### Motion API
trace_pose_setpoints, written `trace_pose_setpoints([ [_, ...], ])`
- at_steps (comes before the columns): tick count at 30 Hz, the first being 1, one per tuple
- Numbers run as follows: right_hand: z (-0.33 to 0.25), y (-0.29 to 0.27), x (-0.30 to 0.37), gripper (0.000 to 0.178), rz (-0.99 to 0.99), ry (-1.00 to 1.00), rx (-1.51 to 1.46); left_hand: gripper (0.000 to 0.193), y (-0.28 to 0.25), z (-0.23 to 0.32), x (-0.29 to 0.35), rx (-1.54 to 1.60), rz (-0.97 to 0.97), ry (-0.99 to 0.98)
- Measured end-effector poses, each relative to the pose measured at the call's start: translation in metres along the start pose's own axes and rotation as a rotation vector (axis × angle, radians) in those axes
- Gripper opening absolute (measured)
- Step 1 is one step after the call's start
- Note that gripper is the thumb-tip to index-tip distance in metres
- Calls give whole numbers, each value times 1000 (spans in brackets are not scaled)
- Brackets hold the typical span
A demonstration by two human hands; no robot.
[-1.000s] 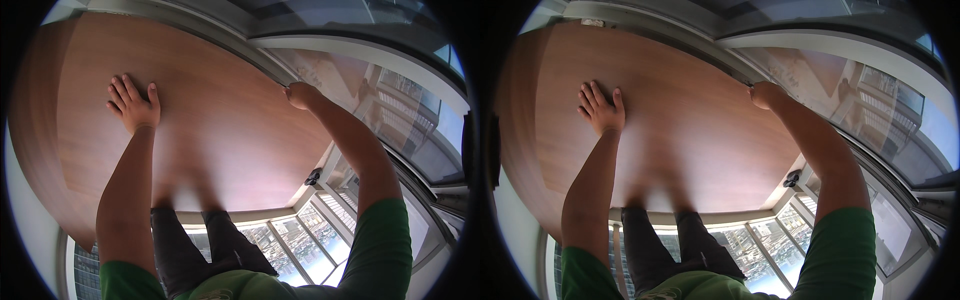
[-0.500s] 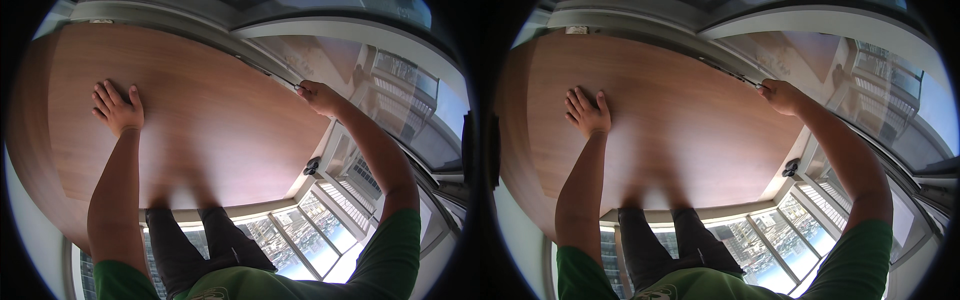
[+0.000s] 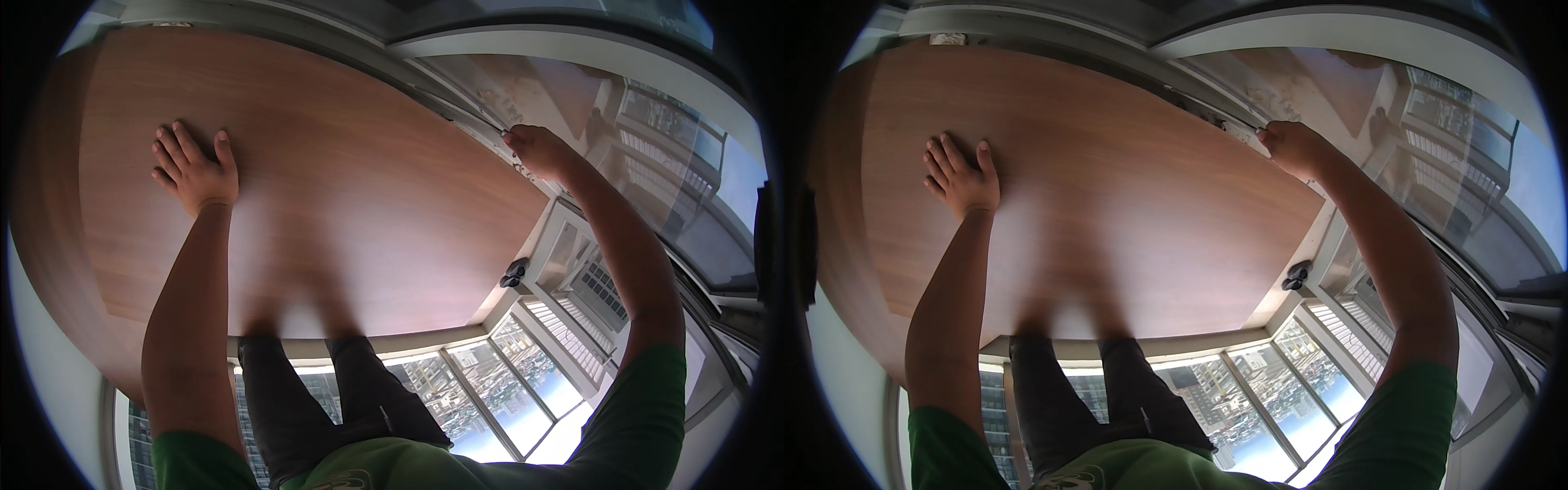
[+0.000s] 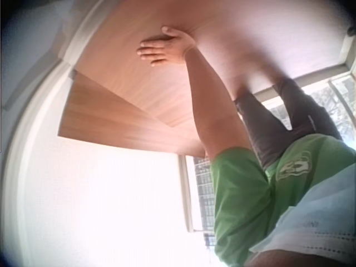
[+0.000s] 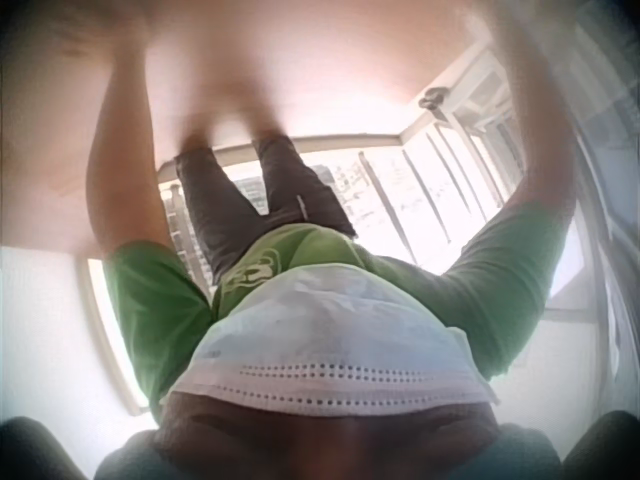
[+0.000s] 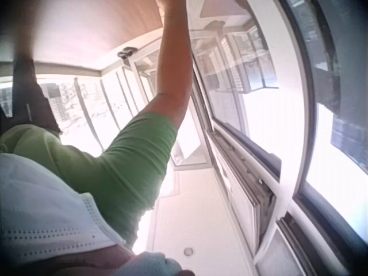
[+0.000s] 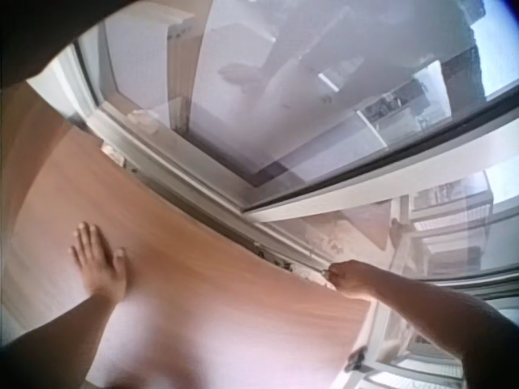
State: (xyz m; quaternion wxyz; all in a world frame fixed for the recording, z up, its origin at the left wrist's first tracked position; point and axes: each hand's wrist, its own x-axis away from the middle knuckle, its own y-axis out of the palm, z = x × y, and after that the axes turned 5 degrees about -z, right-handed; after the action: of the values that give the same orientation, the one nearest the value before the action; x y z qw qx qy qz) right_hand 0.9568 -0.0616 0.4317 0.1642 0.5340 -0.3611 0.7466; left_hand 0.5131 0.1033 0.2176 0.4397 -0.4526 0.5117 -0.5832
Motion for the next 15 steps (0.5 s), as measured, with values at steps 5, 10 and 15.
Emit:
trace_pose_setpoints([
  [5,3,14,2,42,49,-82,193,83,-4,14,-2,0,2,8],
  [10,-2,20,-35,45,43,-72,330,84,4,9,2,24,11,0],
  [15,-11,9,3,45,-21,-31,137,84,1,1,0,3,-4,-1],
])
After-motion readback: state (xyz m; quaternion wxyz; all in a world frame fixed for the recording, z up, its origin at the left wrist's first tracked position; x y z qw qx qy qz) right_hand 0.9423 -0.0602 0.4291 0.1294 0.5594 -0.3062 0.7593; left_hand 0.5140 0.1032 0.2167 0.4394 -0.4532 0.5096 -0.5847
